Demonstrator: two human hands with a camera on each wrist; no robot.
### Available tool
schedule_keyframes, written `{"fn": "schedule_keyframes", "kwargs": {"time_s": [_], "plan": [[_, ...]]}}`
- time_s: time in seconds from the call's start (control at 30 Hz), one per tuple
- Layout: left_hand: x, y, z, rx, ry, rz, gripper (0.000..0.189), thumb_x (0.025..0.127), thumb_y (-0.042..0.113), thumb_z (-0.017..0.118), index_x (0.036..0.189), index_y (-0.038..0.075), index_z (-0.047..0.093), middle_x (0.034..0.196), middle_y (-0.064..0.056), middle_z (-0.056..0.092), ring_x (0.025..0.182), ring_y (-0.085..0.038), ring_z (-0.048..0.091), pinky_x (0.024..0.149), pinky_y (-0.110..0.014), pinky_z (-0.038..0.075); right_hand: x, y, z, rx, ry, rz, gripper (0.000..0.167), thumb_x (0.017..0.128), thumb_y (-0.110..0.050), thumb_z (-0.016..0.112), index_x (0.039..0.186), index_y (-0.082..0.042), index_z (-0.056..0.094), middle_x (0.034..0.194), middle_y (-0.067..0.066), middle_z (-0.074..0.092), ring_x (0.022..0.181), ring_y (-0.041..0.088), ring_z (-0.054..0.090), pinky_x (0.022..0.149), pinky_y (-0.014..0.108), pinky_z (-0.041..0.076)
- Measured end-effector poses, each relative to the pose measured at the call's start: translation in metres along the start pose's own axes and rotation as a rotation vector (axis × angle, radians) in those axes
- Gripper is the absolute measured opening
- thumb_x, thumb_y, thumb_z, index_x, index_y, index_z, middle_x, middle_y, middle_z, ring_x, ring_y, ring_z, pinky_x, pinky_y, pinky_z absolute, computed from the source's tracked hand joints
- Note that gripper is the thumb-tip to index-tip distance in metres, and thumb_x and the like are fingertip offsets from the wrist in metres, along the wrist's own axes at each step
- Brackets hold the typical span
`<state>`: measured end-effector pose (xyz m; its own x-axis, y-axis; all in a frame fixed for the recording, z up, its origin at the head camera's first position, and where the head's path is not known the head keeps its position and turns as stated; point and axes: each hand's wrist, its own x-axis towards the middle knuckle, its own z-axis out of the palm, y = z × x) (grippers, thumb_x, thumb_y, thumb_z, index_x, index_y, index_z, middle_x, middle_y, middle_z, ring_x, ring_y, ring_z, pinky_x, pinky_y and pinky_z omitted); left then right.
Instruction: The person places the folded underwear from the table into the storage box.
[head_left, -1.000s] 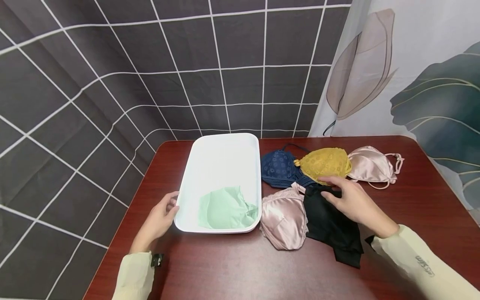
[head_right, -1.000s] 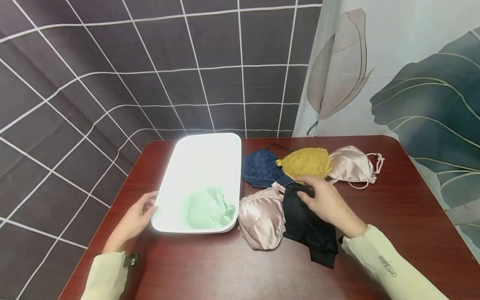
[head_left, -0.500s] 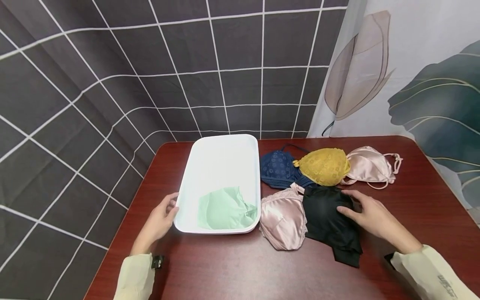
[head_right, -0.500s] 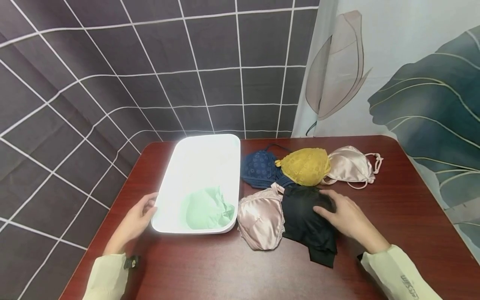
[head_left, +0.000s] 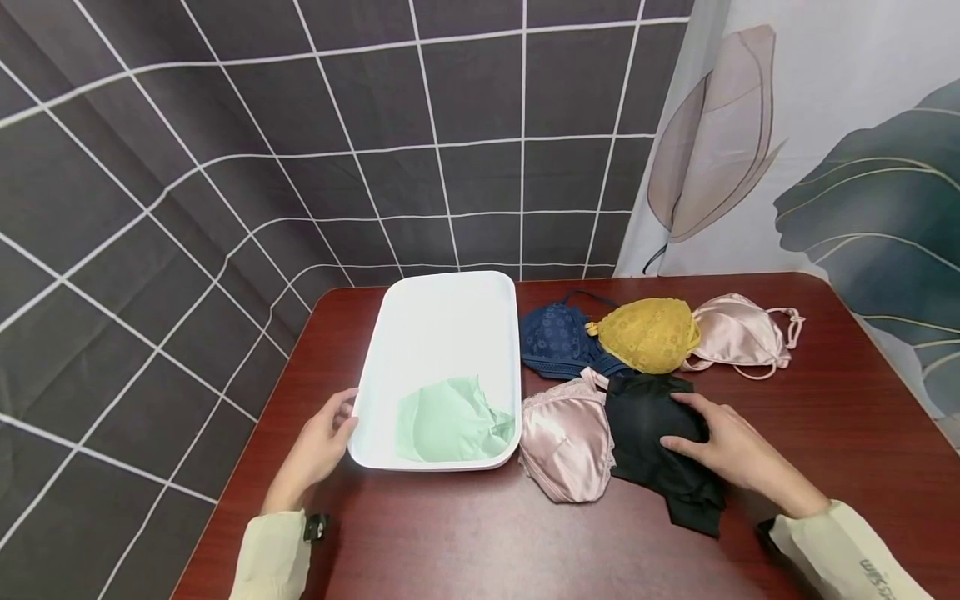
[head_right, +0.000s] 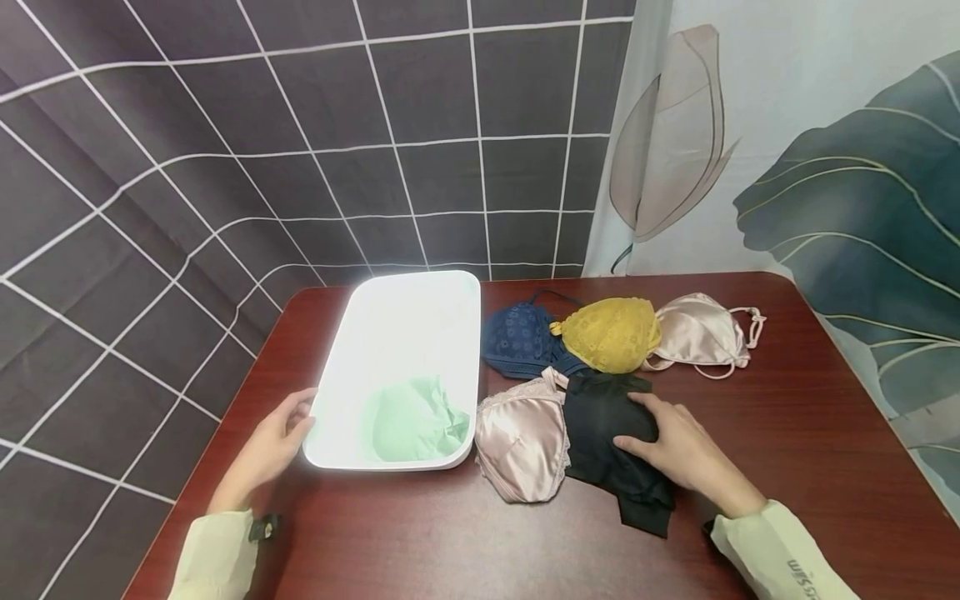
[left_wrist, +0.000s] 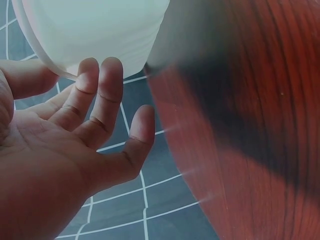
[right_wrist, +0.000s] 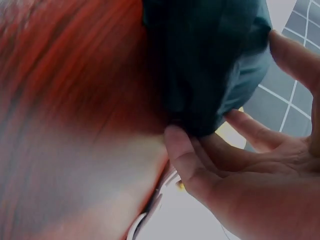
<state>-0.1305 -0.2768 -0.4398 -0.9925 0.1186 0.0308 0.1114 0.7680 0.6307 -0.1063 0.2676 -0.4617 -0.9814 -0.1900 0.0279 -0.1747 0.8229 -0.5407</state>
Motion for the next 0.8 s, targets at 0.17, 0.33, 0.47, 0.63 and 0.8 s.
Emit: {"fn": "schedule_keyframes", "kwargs": {"time_s": [0.17, 0.33, 0.47, 0.63, 0.8], "plan": [[-0.0007, 0.0003, -0.0002, 0.001, -0.002, -0.002, 0.044, 0.093, 0.002, 0.054, 0.136, 0.001, 0.043, 0.102, -0.013, 0.052, 0.091, -0.027, 0.055, 0.072, -0.039, 0.047, 0.0015, -0.0006, 0.0042, 0.015, 0.016, -0.006, 0.072, 0.075, -0.036, 0.080, 0.128, 0.000, 0.048, 0.118, 0.031, 0.053, 0.104, 0.049, 0.050, 0.083, 0.061, 0.038], [-0.0005, 0.0006, -0.0005, 0.002, 0.002, 0.010, 0.044, 0.093, 0.001, 0.054, 0.136, 0.000, 0.043, 0.102, -0.013, 0.053, 0.092, -0.028, 0.056, 0.073, -0.040, 0.048, 0.0014, -0.0006, 0.0075, 0.051, 0.036, 0.019, 0.070, 0.075, -0.033, 0.080, 0.128, -0.002, 0.046, 0.122, 0.032, 0.050, 0.107, 0.051, 0.049, 0.084, 0.062, 0.037], [-0.0009, 0.0018, -0.0006, -0.002, 0.001, 0.005, 0.043, 0.093, 0.001, 0.054, 0.136, 0.001, 0.043, 0.102, -0.013, 0.053, 0.092, -0.028, 0.056, 0.073, -0.040, 0.048, 0.0003, -0.0008, 0.0090, 0.074, 0.091, 0.000, 0.064, 0.076, -0.028, 0.080, 0.127, -0.006, 0.047, 0.122, 0.029, 0.051, 0.106, 0.050, 0.050, 0.083, 0.061, 0.036], [-0.0012, 0.0016, -0.0011, -0.004, 0.002, 0.004, 0.043, 0.093, 0.001, 0.054, 0.135, 0.001, 0.044, 0.102, -0.013, 0.052, 0.091, -0.027, 0.055, 0.072, -0.039, 0.048, -0.0024, -0.0040, 0.0101, 0.095, 0.230, -0.090, 0.051, 0.076, -0.014, 0.079, 0.121, -0.012, 0.055, 0.114, 0.022, 0.059, 0.097, 0.043, 0.057, 0.077, 0.055, 0.040], [-0.0012, 0.0014, -0.0019, -0.002, 0.008, 0.017, 0.043, 0.093, 0.000, 0.054, 0.135, 0.000, 0.044, 0.101, -0.012, 0.053, 0.091, -0.027, 0.055, 0.072, -0.040, 0.047, -0.0041, -0.0074, 0.0085, 0.081, 0.320, -0.127, 0.044, 0.076, -0.006, 0.078, 0.114, -0.018, 0.062, 0.107, 0.014, 0.065, 0.092, 0.031, 0.059, 0.074, 0.039, 0.041]]}}
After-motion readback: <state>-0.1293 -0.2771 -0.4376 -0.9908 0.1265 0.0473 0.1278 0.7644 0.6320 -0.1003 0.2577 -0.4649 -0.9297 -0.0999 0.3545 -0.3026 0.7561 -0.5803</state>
